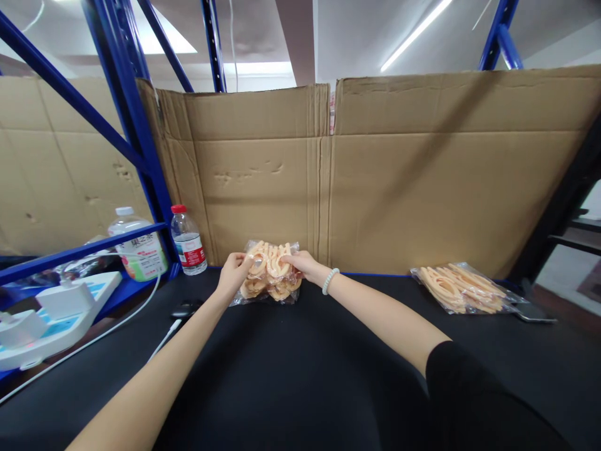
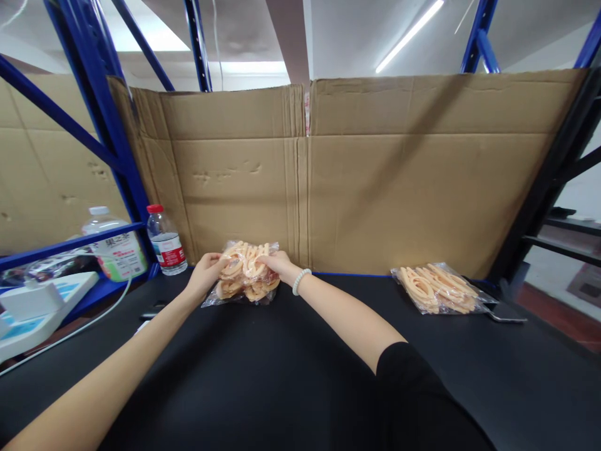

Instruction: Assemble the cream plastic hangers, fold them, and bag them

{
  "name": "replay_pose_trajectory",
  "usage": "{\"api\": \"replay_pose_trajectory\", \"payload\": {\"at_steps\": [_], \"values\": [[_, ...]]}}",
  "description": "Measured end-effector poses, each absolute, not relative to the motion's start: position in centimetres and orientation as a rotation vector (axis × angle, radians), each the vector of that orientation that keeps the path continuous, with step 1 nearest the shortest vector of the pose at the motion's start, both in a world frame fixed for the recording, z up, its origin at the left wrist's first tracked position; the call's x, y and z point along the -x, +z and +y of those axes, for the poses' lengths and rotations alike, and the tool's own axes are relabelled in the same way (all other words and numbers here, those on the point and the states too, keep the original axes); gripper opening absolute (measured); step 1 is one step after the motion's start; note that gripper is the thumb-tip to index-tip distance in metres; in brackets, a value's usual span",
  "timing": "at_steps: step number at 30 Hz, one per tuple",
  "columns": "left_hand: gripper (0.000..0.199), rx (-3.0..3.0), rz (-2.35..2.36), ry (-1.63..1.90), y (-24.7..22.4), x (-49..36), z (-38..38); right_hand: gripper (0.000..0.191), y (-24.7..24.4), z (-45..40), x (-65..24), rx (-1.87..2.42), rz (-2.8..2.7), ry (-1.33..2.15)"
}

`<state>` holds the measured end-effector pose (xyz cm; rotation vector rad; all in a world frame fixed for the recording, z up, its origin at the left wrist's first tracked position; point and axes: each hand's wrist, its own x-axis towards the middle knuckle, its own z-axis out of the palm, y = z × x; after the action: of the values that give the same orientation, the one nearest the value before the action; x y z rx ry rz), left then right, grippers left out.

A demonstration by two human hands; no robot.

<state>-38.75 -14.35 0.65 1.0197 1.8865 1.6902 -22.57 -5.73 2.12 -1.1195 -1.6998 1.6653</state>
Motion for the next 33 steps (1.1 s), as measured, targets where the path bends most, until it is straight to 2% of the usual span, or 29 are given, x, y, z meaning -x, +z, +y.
{"api": "replay_pose_trajectory", "payload": {"at_steps": [4, 9, 13, 17, 24, 28, 31, 33], "values": [[0.035, -0.980, 1.582, 1.845, 1.9, 35.9, -14.9, 0.027, 2.6, -6.9, 19.9, 1.017, -1.635, 1.577], [0.034, -0.970, 1.125, 1.720, 2.4, 30.1, -16.6, 0.011, 1.9, -9.0, 13.4, 0.901, -1.483, 1.533], [0.033, -0.872, 0.855, 1.524, 0.3, 24.9, -18.0, 0.025, -0.3, -11.6, 7.8, 0.908, -1.371, 1.509], [0.049, -0.726, 0.675, 1.359, -2.0, 21.4, -19.1, 0.043, -2.5, -14.5, 4.4, 0.935, -1.334, 1.564], [0.067, -0.669, 0.683, 1.222, -3.3, 20.2, -20.0, 0.055, -4.1, -15.9, 3.7, 0.884, -1.341, 1.632], [0.075, -0.677, 0.753, 1.237, -3.1, 20.7, -19.9, 0.046, -3.7, -15.0, 2.7, 0.786, -1.287, 1.729], [0.076, -0.700, 0.779, 1.221, -2.9, 21.3, -19.9, 0.035, -3.3, -13.7, 1.1, 0.711, -1.047, 1.889], [0.075, -0.730, 0.813, 1.213, -2.7, 21.8, -19.9, 0.035, -3.0, -12.7, 0.2, 0.698, -0.918, 1.998]]}}
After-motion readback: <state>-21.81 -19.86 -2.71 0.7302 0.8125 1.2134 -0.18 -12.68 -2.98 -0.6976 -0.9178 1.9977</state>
